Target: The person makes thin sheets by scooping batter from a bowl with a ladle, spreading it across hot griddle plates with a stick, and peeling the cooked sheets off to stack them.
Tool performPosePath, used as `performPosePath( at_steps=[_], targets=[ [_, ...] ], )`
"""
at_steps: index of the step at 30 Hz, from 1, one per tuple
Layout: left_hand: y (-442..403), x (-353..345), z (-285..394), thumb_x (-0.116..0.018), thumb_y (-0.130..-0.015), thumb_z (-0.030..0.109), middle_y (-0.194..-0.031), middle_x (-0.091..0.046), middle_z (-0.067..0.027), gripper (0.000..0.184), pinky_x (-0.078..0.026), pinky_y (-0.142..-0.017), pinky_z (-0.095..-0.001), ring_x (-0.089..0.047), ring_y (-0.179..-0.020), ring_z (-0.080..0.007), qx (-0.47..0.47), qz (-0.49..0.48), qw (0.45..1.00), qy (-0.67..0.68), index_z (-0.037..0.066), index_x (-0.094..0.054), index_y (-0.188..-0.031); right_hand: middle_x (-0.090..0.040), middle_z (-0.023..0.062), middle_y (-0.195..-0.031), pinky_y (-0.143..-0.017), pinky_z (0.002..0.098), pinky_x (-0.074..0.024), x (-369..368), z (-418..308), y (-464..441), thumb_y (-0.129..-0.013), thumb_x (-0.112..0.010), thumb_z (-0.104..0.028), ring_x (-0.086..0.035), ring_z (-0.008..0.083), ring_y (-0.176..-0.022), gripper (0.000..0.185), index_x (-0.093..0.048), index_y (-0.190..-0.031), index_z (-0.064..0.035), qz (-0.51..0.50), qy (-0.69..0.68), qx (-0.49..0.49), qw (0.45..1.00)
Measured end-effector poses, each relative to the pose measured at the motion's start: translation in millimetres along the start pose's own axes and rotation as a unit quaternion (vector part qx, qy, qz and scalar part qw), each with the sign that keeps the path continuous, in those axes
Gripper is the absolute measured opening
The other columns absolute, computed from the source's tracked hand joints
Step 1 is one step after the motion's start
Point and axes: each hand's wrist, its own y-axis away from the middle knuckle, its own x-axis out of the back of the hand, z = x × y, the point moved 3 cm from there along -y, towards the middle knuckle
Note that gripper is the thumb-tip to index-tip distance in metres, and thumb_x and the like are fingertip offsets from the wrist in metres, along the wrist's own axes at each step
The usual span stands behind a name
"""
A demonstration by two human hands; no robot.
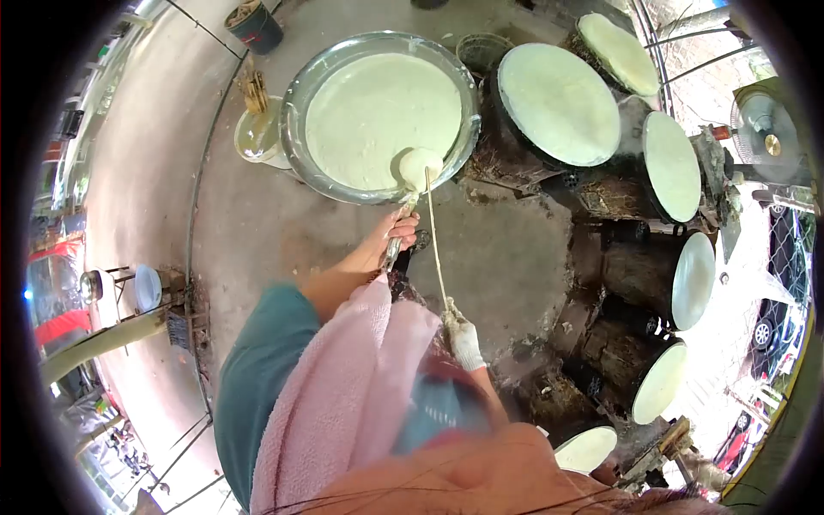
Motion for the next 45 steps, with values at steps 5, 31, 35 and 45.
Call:
performPosePath(
  at_steps=[5,31,35,45],
  targets=[
    [46.9,-60.3,15.7,-0.04,-0.1,0.02,-0.058,-0.033,0.0086,0.023,-0.031,-0.05,-0.0213,-0.036,-0.042,-0.0026,0.035,-0.159,0.954,0.25,-0.002,-0.046,-0.1,-0.054,-0.0039,-0.108,-0.065,0.0156,-0.0394,13.2,-6.6,50.5,-0.095,-0.052,-0.007,-0.042,0.0009,-0.075,0.046,-0.043,-0.14,-0.0029,-0.039,-0.075,0.115,0.99],
    [-61.8,-335.2,0.4,-0.042,-0.1,0.027,-0.054,-0.036,0.0013,0.03,-0.025,-0.034,-0.0249,-0.033,-0.033,-0.0085,0.057,-0.142,0.858,-0.491,-0.001,-0.052,-0.091,-0.053,0.0068,-0.131,-0.092,0.0222,-0.0432,226.6,22.4,54.3,-0.09,-0.059,0.0,-0.053,0.0117,-0.11,0.047,-0.045,-0.135,0.0026,0.407,-0.378,0.28,0.783],
    [-148.1,-345.9,-126.8,-0.042,-0.099,0.023,-0.058,-0.04,0.0061,0.031,-0.026,-0.04,-0.0221,-0.032,-0.034,-0.0017,0.366,-0.158,0.867,-0.299,-0.006,-0.053,-0.099,-0.051,0.009,-0.135,-0.097,0.0234,-0.0403,287.3,68.2,80.7,-0.089,-0.061,-0.003,-0.051,0.0129,-0.117,0.048,-0.046,-0.134,0.0037,0.503,-0.356,0.239,0.75],
    [-309.8,-545.5,-477.8,-0.038,-0.101,0.026,-0.057,-0.036,0.0088,0.031,-0.031,-0.039,-0.0248,-0.033,-0.035,-0.0017,0.417,-0.292,0.778,-0.368,-0.003,-0.05,-0.1,-0.049,0.0053,-0.135,-0.087,0.0196,-0.0465,499.0,183.0,112.6,-0.091,-0.055,0.003,-0.054,0.008,-0.104,0.048,-0.042,-0.138,0.0023,0.569,-0.504,0.269,0.591]
  ],
)
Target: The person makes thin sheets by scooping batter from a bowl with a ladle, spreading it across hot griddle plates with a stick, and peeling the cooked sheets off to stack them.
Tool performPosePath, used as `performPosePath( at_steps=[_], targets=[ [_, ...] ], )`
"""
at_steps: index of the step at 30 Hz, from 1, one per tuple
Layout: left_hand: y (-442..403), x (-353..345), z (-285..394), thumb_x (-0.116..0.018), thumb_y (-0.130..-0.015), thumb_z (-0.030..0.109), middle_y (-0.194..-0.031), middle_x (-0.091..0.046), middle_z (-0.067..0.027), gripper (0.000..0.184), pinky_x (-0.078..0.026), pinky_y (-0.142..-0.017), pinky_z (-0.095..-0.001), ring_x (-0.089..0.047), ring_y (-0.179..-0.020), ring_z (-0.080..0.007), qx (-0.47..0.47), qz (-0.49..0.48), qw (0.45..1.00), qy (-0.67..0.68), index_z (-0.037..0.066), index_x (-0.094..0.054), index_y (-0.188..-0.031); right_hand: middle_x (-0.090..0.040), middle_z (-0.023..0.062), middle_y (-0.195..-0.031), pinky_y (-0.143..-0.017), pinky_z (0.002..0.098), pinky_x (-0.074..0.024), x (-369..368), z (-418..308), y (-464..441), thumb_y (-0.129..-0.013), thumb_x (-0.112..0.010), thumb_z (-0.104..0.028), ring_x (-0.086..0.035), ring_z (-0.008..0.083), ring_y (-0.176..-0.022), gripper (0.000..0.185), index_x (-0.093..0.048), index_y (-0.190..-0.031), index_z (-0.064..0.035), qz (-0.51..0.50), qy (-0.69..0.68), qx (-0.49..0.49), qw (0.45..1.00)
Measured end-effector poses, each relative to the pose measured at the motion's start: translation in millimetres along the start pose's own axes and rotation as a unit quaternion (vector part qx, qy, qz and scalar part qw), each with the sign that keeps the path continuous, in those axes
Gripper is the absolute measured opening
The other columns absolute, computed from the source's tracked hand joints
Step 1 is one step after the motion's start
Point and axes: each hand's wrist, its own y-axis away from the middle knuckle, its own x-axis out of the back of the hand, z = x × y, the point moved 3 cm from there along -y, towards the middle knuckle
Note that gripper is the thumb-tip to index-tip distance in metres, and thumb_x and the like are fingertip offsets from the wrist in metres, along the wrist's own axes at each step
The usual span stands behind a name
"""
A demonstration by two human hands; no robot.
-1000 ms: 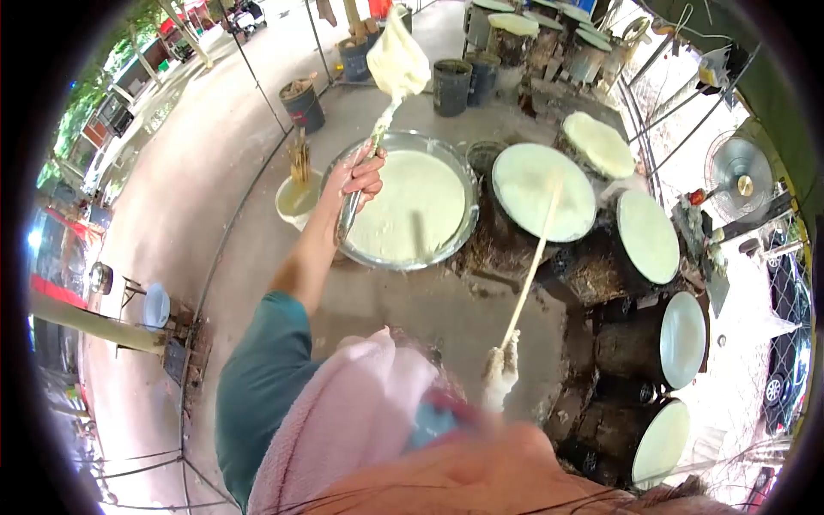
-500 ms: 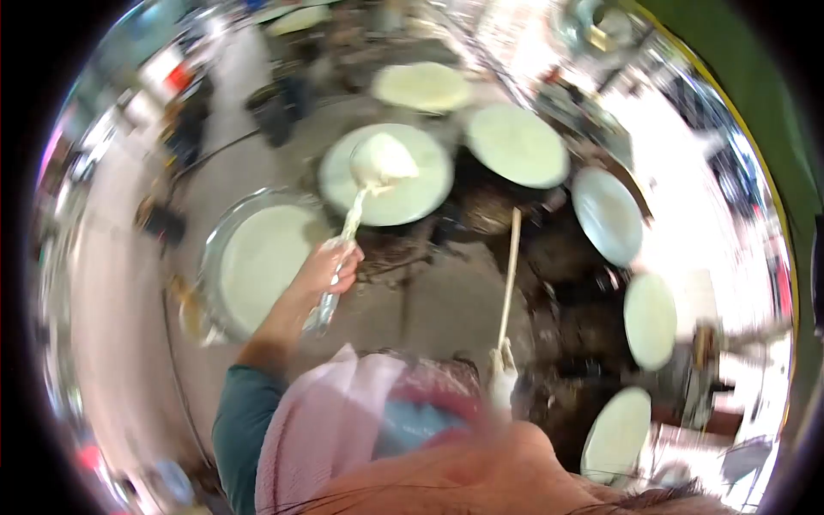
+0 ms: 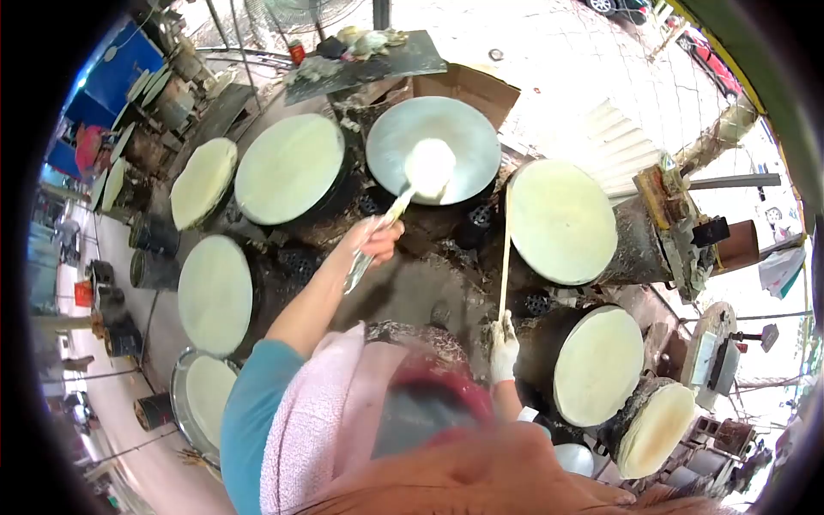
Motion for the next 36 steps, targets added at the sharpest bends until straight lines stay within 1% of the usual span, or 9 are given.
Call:
performPosePath(
  at_steps=[9,13,17,20,23,25,27,33,36],
  targets=[
    [-262.9,18.5,53.0,-0.046,-0.099,0.025,-0.056,-0.038,0.0017,0.031,-0.027,-0.038,-0.0259,-0.035,-0.041,-0.0094,-0.087,0.16,0.96,-0.211,-0.002,-0.049,-0.086,-0.052,0.0127,-0.135,-0.095,0.0265,-0.0418,-162.1,-98.4,-187.1,-0.094,-0.057,-0.01,-0.052,0.0118,-0.116,0.048,-0.042,-0.138,0.0004,0.014,0.316,0.213,0.924],
    [-291.1,43.0,64.2,-0.06,-0.09,0.022,-0.06,-0.051,-0.0056,0.028,-0.034,-0.039,-0.0298,-0.047,-0.042,-0.0136,-0.06,0.239,0.894,-0.374,-0.003,-0.052,-0.081,-0.064,0.0185,-0.077,-0.064,0.0448,-0.0487,-204.1,-82.5,-212.5,-0.095,-0.05,-0.041,-0.062,0.0402,-0.07,0.048,-0.043,-0.138,-0.0214,0.025,0.617,0.023,0.786],
    [-301.3,131.7,80.8,-0.064,-0.085,0.02,-0.07,-0.061,-0.0164,0.027,-0.046,-0.053,-0.0386,-0.06,-0.058,-0.0257,-0.124,0.26,0.807,-0.516,-0.005,-0.055,-0.091,-0.065,0.0132,-0.08,-0.06,0.0347,-0.0489,-218.2,-60.8,-215.2,-0.094,-0.056,-0.026,-0.063,0.0266,-0.068,0.037,-0.054,-0.128,-0.0113,0.066,0.393,0.052,0.916],
    [-273.2,142.7,107.7,-0.059,-0.09,0.016,-0.064,-0.055,-0.0046,0.023,-0.041,-0.045,-0.0299,-0.049,-0.047,-0.0122,-0.402,0.233,0.597,-0.655,-0.003,-0.053,-0.101,-0.06,-0.0025,-0.083,-0.053,0.0195,-0.0414,-268.1,-27.2,-231.4,-0.092,-0.06,-0.013,-0.051,0.005,-0.062,0.03,-0.057,-0.121,-0.0035,0.036,-0.014,-0.099,0.994],
    [-248.6,163.6,140.0,-0.057,-0.092,0.015,-0.064,-0.055,-0.0041,0.025,-0.043,-0.047,-0.0289,-0.053,-0.052,-0.011,-0.326,0.249,0.697,-0.588,-0.003,-0.053,-0.107,-0.059,-0.0027,-0.081,-0.051,0.0192,-0.04,-308.7,-67.2,-229.3,-0.093,-0.06,-0.015,-0.05,0.0046,-0.06,0.029,-0.058,-0.118,-0.0021,0.001,0.105,-0.162,0.981],
    [-221.2,150.7,176.3,-0.059,-0.091,0.019,-0.071,-0.061,-0.0195,0.037,-0.047,-0.057,-0.0385,-0.061,-0.062,-0.0326,-0.258,0.246,0.738,-0.573,-0.007,-0.051,-0.115,-0.059,-0.0031,-0.08,-0.052,0.0193,-0.0396,-302.2,-100.0,-221.7,-0.093,-0.06,-0.017,-0.048,0.0039,-0.06,0.028,-0.06,-0.116,-0.0019,0.031,0.228,-0.115,0.966],
    [-207.6,151.2,197.9,-0.056,-0.093,0.019,-0.067,-0.059,-0.0158,0.031,-0.046,-0.054,-0.0335,-0.057,-0.056,-0.0287,-0.418,0.199,0.636,-0.618,-0.006,-0.052,-0.111,-0.059,-0.0041,-0.08,-0.05,0.0179,-0.0375,-256.1,-60.5,-243.4,-0.093,-0.06,-0.02,-0.046,0.0026,-0.058,0.026,-0.061,-0.114,-0.0041,0.102,0.324,0.13,0.931],
    [-171.1,173.8,201.2,-0.057,-0.093,0.02,-0.068,-0.056,-0.0159,0.023,-0.045,-0.058,-0.0358,-0.053,-0.059,-0.0252,-0.249,0.242,0.715,-0.606,-0.002,-0.054,-0.092,-0.055,-0.0042,-0.074,-0.052,0.0212,-0.0362,-320.1,-66.0,-234.1,-0.089,-0.066,-0.024,-0.044,0.0039,-0.06,0.032,-0.063,-0.111,-0.0009,-0.046,0.089,-0.184,0.978],
    [-145.4,184.6,198.1,-0.056,-0.093,0.021,-0.067,-0.052,-0.0137,0.022,-0.044,-0.058,-0.0332,-0.048,-0.059,-0.0201,-0.225,0.274,0.732,-0.582,-0.001,-0.054,-0.088,-0.058,-0.0007,-0.087,-0.066,0.0187,-0.0414,-293.6,-105.8,-238.9,-0.091,-0.063,-0.018,-0.048,0.0057,-0.072,0.028,-0.062,-0.11,0.0024,-0.018,0.146,-0.068,0.987]
  ],
)
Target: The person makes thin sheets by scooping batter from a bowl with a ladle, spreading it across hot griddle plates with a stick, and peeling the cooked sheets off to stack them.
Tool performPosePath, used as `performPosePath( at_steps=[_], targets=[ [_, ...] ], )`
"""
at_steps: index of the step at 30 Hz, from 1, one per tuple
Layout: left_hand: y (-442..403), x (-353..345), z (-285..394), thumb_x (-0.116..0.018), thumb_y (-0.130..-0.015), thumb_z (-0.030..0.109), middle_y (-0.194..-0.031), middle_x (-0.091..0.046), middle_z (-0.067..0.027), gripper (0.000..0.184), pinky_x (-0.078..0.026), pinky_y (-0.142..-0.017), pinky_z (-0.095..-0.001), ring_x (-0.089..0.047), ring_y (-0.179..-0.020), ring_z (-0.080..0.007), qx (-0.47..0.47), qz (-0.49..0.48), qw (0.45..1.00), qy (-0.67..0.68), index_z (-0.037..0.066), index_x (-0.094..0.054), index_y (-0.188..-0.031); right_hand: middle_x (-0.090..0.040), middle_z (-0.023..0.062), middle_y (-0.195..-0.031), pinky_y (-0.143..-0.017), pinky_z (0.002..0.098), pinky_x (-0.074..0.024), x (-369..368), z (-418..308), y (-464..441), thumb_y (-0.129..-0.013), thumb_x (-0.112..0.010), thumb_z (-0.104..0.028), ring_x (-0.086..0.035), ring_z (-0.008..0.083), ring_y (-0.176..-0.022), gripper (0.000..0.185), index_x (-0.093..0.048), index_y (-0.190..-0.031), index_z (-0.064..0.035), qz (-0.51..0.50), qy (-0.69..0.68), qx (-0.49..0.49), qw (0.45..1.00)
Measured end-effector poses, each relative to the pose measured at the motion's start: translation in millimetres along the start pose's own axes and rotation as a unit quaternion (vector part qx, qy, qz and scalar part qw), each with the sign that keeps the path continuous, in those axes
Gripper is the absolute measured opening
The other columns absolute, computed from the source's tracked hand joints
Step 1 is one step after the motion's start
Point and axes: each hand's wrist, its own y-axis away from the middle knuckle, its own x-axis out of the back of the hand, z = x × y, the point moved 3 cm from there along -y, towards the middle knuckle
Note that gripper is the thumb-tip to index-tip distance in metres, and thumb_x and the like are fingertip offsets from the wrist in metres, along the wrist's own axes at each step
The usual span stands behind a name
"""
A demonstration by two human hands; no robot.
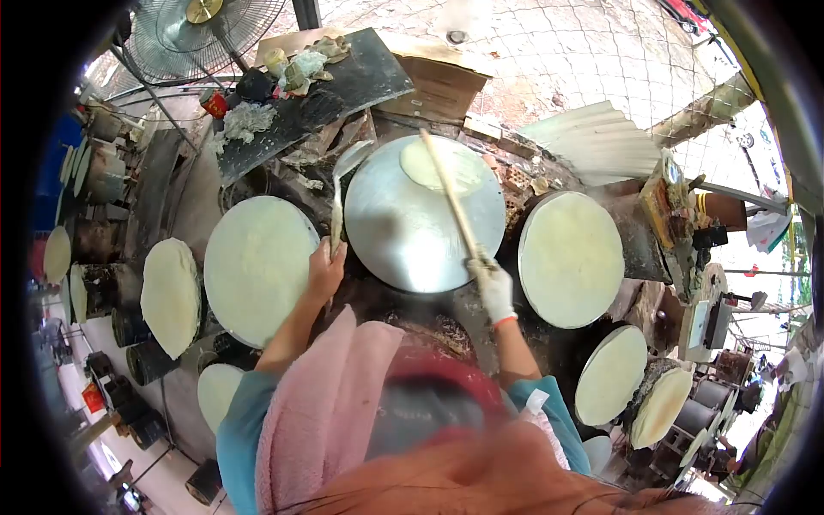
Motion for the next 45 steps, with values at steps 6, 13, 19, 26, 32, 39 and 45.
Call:
performPosePath(
  at_steps=[6,13,19,26,32,39,45],
  targets=[
    [39.2,17.9,-17.5,-0.054,-0.093,0.016,-0.064,-0.049,-0.007,0.02,-0.041,-0.055,-0.0307,-0.045,-0.059,-0.0133,0.111,0.016,0.992,0.056,-0.002,-0.051,-0.083,-0.053,-0.0048,-0.068,-0.048,0.0207,-0.0374,-0.7,9.9,-20.0,-0.09,-0.064,-0.022,-0.045,0.0046,-0.054,0.027,-0.063,-0.109,-0.0022,-0.089,0.015,-0.123,0.988],
    [73.3,17.3,-5.9,-0.049,-0.096,0.015,-0.053,-0.038,0.0026,0.019,-0.029,-0.035,-0.0238,-0.037,-0.036,-0.0082,0.173,0.085,0.98,0.039,0.007,-0.045,-0.079,-0.061,-0.0023,-0.096,-0.063,0.0164,-0.0428,64.9,-6.0,-70.7,-0.092,-0.058,-0.014,-0.053,0.0028,-0.074,0.03,-0.06,-0.119,-0.0021,-0.099,0.092,0.061,0.989],
    [90.2,0.9,17.5,-0.052,-0.094,0.015,-0.057,-0.043,-0.0012,0.02,-0.031,-0.037,-0.0256,-0.04,-0.039,-0.0087,0.271,0.093,0.95,0.124,0.005,-0.044,-0.079,-0.053,-0.0062,-0.064,-0.039,0.0209,-0.0278,27.0,-30.1,-58.2,-0.088,-0.065,-0.031,-0.039,0.0036,-0.045,0.025,-0.068,-0.102,-0.0101,-0.256,0.107,-0.155,0.948],
    [108.4,-14.0,29.0,-0.052,-0.095,0.014,-0.055,-0.042,-0.0012,0.021,-0.03,-0.034,-0.0269,-0.039,-0.036,-0.0097,0.28,0.121,0.945,0.119,0.006,-0.043,-0.079,-0.056,-0.0085,-0.078,-0.047,0.0164,-0.0329,86.1,-19.1,-160.1,-0.09,-0.063,-0.016,-0.045,0.0014,-0.057,0.026,-0.064,-0.115,-0.0078,-0.237,0.076,-0.066,0.966],
    [121.9,-31.0,37.7,-0.049,-0.096,0.014,-0.053,-0.041,-0.0021,0.02,-0.028,-0.033,-0.0273,-0.038,-0.034,-0.0117,0.314,0.154,0.931,0.1,0.004,-0.042,-0.08,-0.056,-0.0084,-0.073,-0.049,0.0188,-0.0328,53.4,-56.4,-123.8,-0.088,-0.066,-0.02,-0.039,0.0019,-0.056,0.03,-0.066,-0.115,-0.0081,-0.326,0.234,-0.113,0.909],
    [141.0,-33.5,21.1,-0.056,-0.091,0.017,-0.059,-0.048,-0.0067,0.021,-0.037,-0.048,-0.0321,-0.044,-0.05,-0.0139,0.336,0.177,0.924,0.035,0.001,-0.049,-0.08,-0.049,-0.0093,-0.065,-0.042,0.0209,-0.0287,54.7,-82.8,-157.2,-0.09,-0.064,-0.021,-0.035,0.0024,-0.049,0.035,-0.062,-0.122,-0.0095,-0.353,0.234,-0.164,0.891],
    [147.9,-34.4,24.2,-0.056,-0.09,0.018,-0.06,-0.05,-0.0108,0.023,-0.041,-0.051,-0.0353,-0.05,-0.052,-0.0212,0.338,0.156,0.928,-0.013,0.0,-0.048,-0.079,-0.06,-0.0069,-0.076,-0.046,0.0202,-0.0348,63.1,-82.1,-166.3,-0.09,-0.064,-0.02,-0.044,0.0021,-0.053,0.038,-0.059,-0.126,-0.0079,-0.396,0.33,-0.061,0.855]
  ],
)
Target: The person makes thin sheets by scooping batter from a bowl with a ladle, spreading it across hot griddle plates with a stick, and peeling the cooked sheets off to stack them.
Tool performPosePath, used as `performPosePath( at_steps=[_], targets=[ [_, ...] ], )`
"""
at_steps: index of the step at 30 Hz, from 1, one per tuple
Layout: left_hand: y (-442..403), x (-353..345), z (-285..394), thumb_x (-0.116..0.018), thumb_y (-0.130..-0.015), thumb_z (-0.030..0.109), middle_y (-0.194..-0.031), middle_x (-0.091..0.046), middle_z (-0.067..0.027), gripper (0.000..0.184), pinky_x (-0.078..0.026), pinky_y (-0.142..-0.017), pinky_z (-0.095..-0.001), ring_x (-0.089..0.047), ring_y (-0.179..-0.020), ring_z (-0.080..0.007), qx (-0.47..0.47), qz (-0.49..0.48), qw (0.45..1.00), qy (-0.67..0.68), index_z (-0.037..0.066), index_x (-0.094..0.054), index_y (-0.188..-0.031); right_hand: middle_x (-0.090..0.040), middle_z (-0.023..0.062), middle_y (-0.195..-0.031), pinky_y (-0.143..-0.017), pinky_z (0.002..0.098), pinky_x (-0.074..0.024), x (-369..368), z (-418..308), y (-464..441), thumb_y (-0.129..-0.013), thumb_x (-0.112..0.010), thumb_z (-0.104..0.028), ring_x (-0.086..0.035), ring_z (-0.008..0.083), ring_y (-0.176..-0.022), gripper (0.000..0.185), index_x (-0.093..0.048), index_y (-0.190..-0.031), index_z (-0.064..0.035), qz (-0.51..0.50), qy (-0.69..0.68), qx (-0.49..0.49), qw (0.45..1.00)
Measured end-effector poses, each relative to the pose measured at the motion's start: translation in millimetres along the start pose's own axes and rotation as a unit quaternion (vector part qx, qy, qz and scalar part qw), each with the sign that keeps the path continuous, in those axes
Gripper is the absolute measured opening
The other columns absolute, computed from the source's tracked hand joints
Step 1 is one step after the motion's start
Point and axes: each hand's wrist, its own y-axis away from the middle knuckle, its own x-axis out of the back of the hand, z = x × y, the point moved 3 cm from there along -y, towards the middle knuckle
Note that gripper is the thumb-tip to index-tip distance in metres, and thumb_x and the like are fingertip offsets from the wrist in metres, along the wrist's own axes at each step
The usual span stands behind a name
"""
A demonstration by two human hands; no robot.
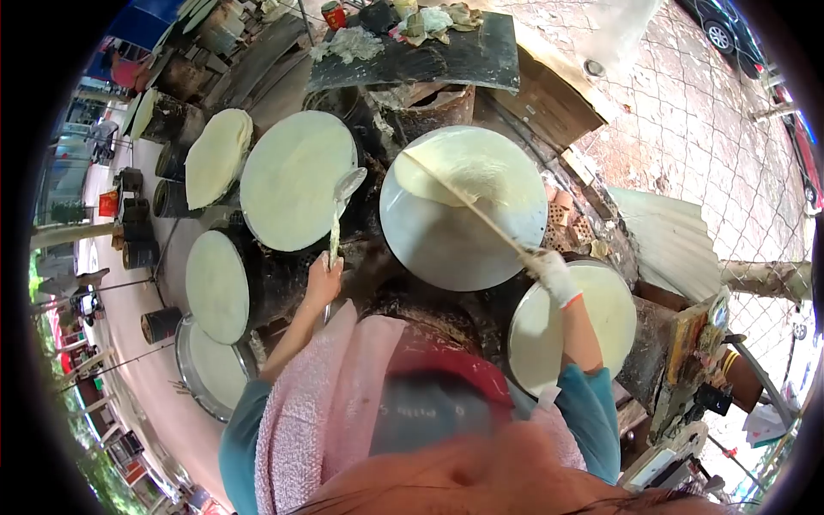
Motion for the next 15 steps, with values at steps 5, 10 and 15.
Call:
performPosePath(
  at_steps=[5,10,15],
  targets=[
    [-36.7,-4.7,-7.3,-0.055,-0.09,0.02,-0.073,-0.058,-0.0249,0.025,-0.045,-0.063,-0.045,-0.054,-0.069,-0.0447,-0.094,0.031,0.987,-0.125,-0.004,-0.05,-0.084,-0.056,-0.0049,-0.065,-0.041,0.0222,-0.0311,16.3,-1.3,-34.5,-0.089,-0.064,-0.03,-0.041,0.0038,-0.048,0.034,-0.066,-0.11,-0.0036,-0.008,-0.021,-0.007,1.0],
    [-74.7,-22.4,25.6,-0.054,-0.091,0.022,-0.076,-0.061,-0.0271,0.027,-0.047,-0.065,-0.0507,-0.059,-0.075,-0.0453,-0.133,0.006,0.958,-0.253,-0.005,-0.05,-0.093,-0.061,-0.0024,-0.08,-0.054,0.0192,-0.0418,-4.2,4.4,-1.1,-0.091,-0.063,-0.02,-0.051,0.0044,-0.064,0.03,-0.064,-0.115,-0.0018,-0.088,-0.062,-0.027,0.994],
    [-95.5,-37.8,41.6,-0.053,-0.091,0.021,-0.073,-0.063,-0.0244,0.025,-0.049,-0.061,-0.0526,-0.062,-0.069,-0.0426,-0.219,-0.012,0.903,-0.37,-0.003,-0.049,-0.098,-0.062,-0.0009,-0.09,-0.061,0.0184,-0.0437,20.4,28.9,-35.3,-0.089,-0.065,-0.016,-0.054,0.0039,-0.076,0.036,-0.061,-0.121,-0.002,0.012,-0.119,0.101,0.988]
  ],
)
